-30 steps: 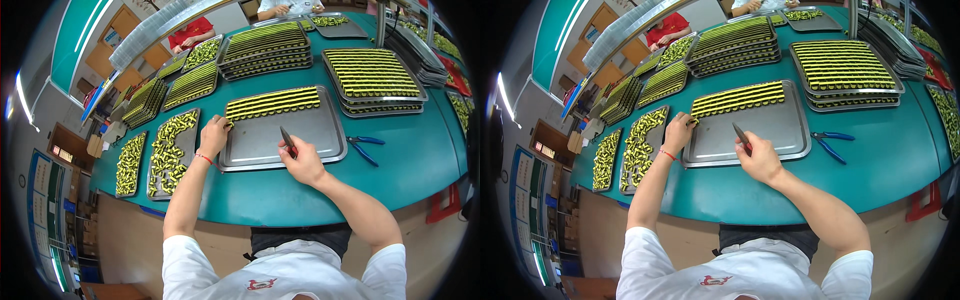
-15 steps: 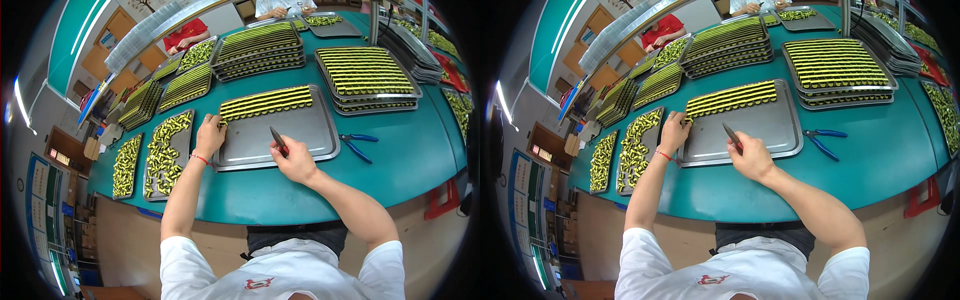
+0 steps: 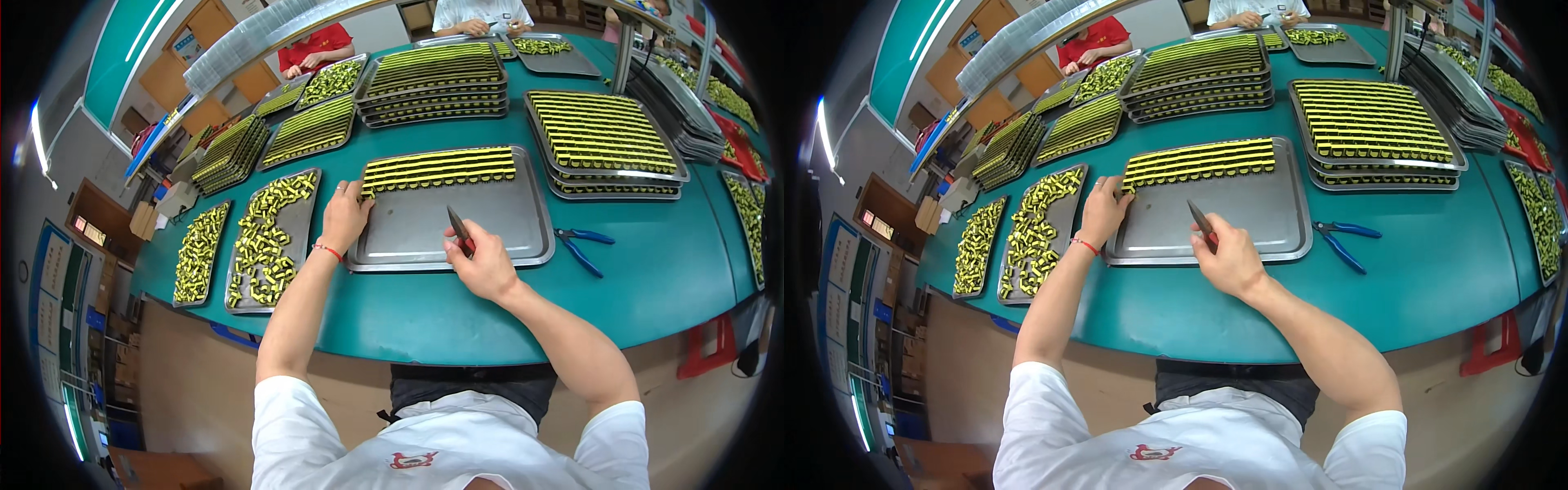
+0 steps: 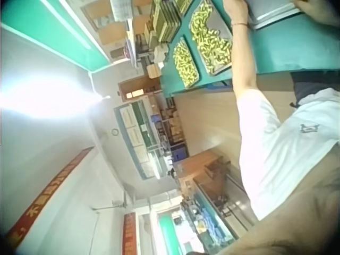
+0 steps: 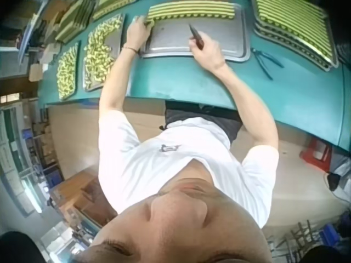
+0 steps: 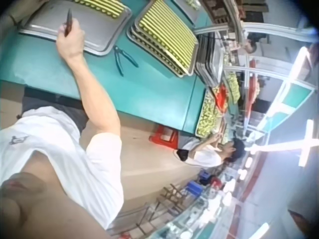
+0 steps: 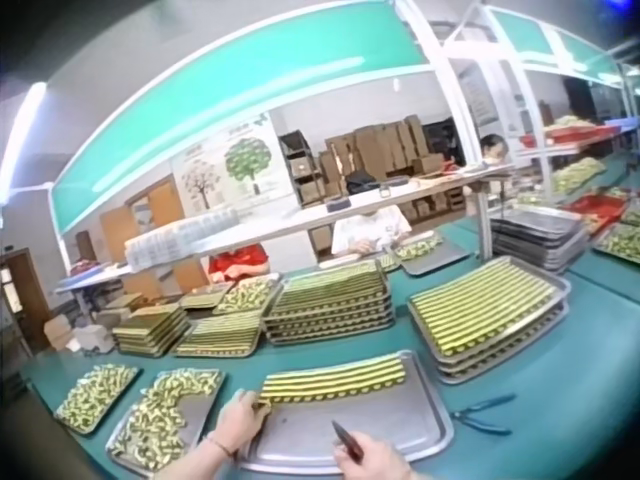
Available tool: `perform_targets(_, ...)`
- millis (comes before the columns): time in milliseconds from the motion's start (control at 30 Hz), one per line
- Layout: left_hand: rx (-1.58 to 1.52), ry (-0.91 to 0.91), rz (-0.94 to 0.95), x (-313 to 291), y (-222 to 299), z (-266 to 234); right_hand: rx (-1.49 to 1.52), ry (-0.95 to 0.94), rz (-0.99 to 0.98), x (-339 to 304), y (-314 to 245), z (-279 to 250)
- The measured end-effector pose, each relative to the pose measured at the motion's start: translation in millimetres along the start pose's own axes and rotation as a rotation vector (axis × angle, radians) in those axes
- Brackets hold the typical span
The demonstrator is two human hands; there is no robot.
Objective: Assembling small electronic components using needle-nose pliers at a production workstation.
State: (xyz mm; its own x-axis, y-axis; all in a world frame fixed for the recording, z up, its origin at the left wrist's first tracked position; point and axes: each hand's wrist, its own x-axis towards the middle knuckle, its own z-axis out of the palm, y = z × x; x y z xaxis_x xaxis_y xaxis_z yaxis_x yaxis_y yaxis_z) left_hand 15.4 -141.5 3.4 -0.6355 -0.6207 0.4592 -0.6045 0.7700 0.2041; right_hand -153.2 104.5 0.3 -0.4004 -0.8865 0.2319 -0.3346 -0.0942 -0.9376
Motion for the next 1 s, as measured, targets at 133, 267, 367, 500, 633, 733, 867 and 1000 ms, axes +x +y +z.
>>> perform_targets(133,-0.032,0.071,0.016,-12.4,-7.5,-13.1,-0.008,-0.005,-0.012,-1.6,-0.7,3.6)
perform_targets(267,-0.018,0.126,-0.016,-30.4,-31.5,-31.5,0.147,-0.141,-0.14,-10.5,-12.3,3.3)
perform_targets(367,0.038,0.082,-0.035,-39.7,-60.3,-66.5,0.075,-0.29,-0.24,-18.5,-19.6,7.6)
perform_targets(500,-0.02,-0.23,-0.409,-52.3,-68.8,-127.7,-0.048,-0.407,-0.208,-20.8,-9.3,18.0)
perform_targets(633,0.013,-0.317,-0.213,-91.6,-96.9,-143.0,-0.067,-0.496,-0.074,-19.8,-19.6,17.8)
perform_targets(733,0.06,-0.52,-0.275,-101.1,-73.5,-143.9,-0.058,-0.54,-0.022,-19.9,-16.8,15.9)
perform_targets(867,0.193,-0.507,-0.338,-104.9,-67.9,-127.7,-0.024,-0.617,-0.001,-17.3,-15.5,10.2)
perform_targets(1000,0.027,-0.195,-0.241,-89.0,-76.3,-129.0,0.036,-0.624,0.026,-13.5,-13.7,8.2)
